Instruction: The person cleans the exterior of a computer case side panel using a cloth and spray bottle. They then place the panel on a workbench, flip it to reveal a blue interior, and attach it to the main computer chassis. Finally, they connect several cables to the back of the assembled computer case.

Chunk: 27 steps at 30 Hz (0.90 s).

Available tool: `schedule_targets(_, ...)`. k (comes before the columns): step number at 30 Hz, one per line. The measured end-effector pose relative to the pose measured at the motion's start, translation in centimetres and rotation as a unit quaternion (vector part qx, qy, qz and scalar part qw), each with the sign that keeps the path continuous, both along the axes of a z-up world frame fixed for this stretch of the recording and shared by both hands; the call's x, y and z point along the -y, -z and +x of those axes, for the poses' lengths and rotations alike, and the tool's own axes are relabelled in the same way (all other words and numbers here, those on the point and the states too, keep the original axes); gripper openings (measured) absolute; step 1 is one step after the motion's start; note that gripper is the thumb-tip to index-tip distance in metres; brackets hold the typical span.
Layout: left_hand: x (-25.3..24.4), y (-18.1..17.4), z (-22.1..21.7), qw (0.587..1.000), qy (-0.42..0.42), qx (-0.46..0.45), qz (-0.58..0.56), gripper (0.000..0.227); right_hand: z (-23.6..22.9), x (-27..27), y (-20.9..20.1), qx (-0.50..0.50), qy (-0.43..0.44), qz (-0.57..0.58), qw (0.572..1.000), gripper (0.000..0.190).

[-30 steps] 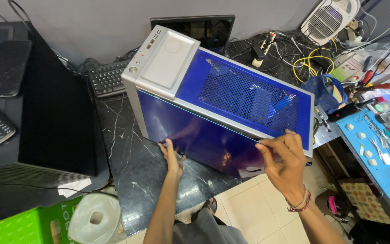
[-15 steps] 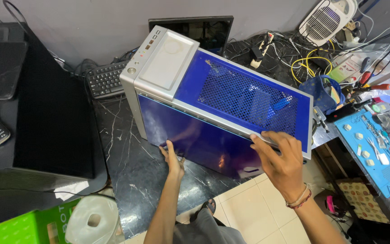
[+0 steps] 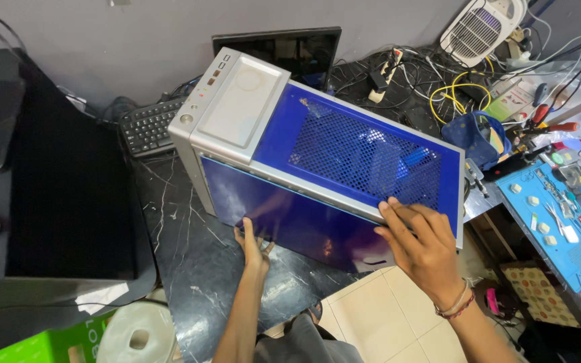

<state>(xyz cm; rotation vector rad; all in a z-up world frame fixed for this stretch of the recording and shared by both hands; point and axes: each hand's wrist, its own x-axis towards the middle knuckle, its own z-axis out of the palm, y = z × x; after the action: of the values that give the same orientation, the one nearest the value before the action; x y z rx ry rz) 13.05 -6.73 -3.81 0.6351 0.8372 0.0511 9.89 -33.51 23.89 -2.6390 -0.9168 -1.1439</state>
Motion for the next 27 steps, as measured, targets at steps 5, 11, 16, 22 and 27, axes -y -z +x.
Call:
schedule_targets(5,-0.3,0.6,1.0,0.996,0.011,-0.080,-0.039,0.115,-0.1,1.0,-0.8,-0.024,-0.011,-0.090,0.996,0.046)
schedule_targets(11,-0.1,-1.2,1.3,0.998,0.007,-0.058,-0.013,0.114,0.3,0.4,0.6,0.013,0.002,-0.059,0.998,0.045)
schedule_targets(16,-0.2,-1.5,1.3,1.000,0.003,-0.014,-0.003,0.118,0.8,-0.6,1.9,0.052,0.024,0.050,0.997,0.026)
schedule_targets(22,-0.5,-2.1,2.1,1.000,0.008,0.002,0.001,0.124,1.2,-1.7,1.6,0.050,0.036,0.066,0.996,0.026)
schedule_targets(27,-0.4,-2.1,2.5,1.000,0.019,0.000,-0.002,0.124,1.4,-1.6,1.8,0.063,0.034,0.055,0.996,0.024)
